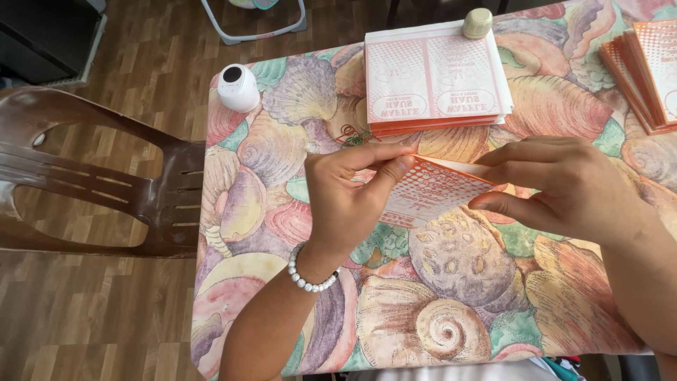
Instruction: Folding printed paper sheets into bags and stacking them on a table.
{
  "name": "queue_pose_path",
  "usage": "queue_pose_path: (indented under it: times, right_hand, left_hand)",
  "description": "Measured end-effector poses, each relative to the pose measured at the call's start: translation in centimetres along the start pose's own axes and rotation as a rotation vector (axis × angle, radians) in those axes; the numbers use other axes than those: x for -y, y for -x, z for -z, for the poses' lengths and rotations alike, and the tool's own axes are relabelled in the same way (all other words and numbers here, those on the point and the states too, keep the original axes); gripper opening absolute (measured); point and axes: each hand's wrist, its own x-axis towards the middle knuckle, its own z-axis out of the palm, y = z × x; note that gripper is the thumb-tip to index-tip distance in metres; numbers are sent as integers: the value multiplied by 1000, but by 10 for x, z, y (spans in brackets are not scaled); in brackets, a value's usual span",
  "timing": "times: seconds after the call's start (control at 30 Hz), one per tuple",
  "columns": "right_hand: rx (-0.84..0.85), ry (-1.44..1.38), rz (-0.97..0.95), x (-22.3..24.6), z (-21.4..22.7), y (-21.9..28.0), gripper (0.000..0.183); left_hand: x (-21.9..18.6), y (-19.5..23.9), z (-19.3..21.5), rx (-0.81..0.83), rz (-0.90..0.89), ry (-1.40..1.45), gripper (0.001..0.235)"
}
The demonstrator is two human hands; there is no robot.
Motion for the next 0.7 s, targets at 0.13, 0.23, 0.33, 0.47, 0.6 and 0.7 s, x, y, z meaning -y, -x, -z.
queue_pose_path:
  times: [0.13,0.23,0.33,0.47,0.6,0.7]
  right_hand:
    - [-155,-138,-122,-1,-2,1,38]
    - [-319,-368,-255,5,-10,1,49]
    - [-438,-420,-380,1,-21,5,40]
    - [-486,-351,-441,4,-23,7,19]
    - [-479,-304,-462,1,-19,12,16]
    - [-461,-296,-489,1,-12,11,16]
  left_hand:
    - [15,6,-11,-84,83,59,8]
    - [21,14,-20,-155,118,142,10]
    - [22,16,-22,-197,98,176,9]
    - [26,18,-21,-223,96,150,10]
    - [25,12,-14,-172,-9,64,9]
    - [19,6,-7,-51,-122,-123,7]
